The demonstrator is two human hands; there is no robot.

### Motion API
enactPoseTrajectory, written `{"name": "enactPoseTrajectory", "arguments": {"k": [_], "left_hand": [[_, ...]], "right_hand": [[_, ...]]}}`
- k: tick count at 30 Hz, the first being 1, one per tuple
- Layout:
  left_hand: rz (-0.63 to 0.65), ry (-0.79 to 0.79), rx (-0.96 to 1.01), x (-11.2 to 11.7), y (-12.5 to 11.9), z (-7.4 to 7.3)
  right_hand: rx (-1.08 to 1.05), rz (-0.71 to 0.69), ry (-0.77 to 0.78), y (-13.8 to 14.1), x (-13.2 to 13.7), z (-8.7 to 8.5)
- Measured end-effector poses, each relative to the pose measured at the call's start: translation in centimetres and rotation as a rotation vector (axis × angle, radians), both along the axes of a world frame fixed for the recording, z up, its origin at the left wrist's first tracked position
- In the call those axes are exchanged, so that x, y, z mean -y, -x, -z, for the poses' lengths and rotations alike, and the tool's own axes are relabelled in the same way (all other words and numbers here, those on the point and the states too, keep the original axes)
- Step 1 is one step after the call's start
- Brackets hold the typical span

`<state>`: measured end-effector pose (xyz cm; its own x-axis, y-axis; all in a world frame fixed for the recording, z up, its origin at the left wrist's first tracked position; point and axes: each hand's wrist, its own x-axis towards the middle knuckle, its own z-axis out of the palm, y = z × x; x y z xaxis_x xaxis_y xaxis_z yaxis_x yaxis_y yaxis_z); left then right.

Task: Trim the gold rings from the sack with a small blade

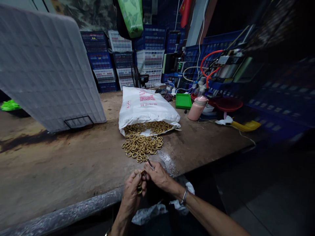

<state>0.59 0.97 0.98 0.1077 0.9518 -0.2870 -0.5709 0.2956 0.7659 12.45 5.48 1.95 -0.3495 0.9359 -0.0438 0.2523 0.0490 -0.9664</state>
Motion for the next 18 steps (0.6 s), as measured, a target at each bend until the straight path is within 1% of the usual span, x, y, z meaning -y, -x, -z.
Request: {"name": "enactPoseTrajectory", "arguments": {"k": [2, 6, 7, 10, 11, 12, 15, 18], "left_hand": [[-0.006, 0.0, 0.036, 0.0, 0.1, 0.2], [-0.017, 0.03, 0.112, 0.0, 0.6, 1.1], [-0.029, 0.043, 0.125, 0.0, 0.8, 1.2], [-0.055, 0.056, 0.151, -0.2, 1.4, 1.4], [-0.057, 0.062, 0.155, -0.2, 1.7, 1.3], [-0.054, 0.069, 0.161, -0.3, 1.9, 1.2], [-0.046, 0.078, 0.196, -0.5, 2.4, 0.9], [-0.048, 0.097, 0.259, -0.5, 2.8, 0.9]], "right_hand": [[0.04, 0.002, -0.04, 0.1, 0.0, 0.3], [0.195, -0.068, -0.082, -0.4, -0.9, 1.2], [0.265, -0.042, -0.096, -0.7, -1.3, 1.4], [0.51, 0.128, -0.171, -1.6, -2.9, 1.9], [0.582, 0.166, -0.197, -1.7, -3.4, 2.0], [0.646, 0.183, -0.217, -1.8, -3.8, 2.0], [0.799, 0.168, -0.242, -1.5, -4.4, 2.0], [0.892, 0.156, -0.262, -0.7, -4.4, 2.0]]}}
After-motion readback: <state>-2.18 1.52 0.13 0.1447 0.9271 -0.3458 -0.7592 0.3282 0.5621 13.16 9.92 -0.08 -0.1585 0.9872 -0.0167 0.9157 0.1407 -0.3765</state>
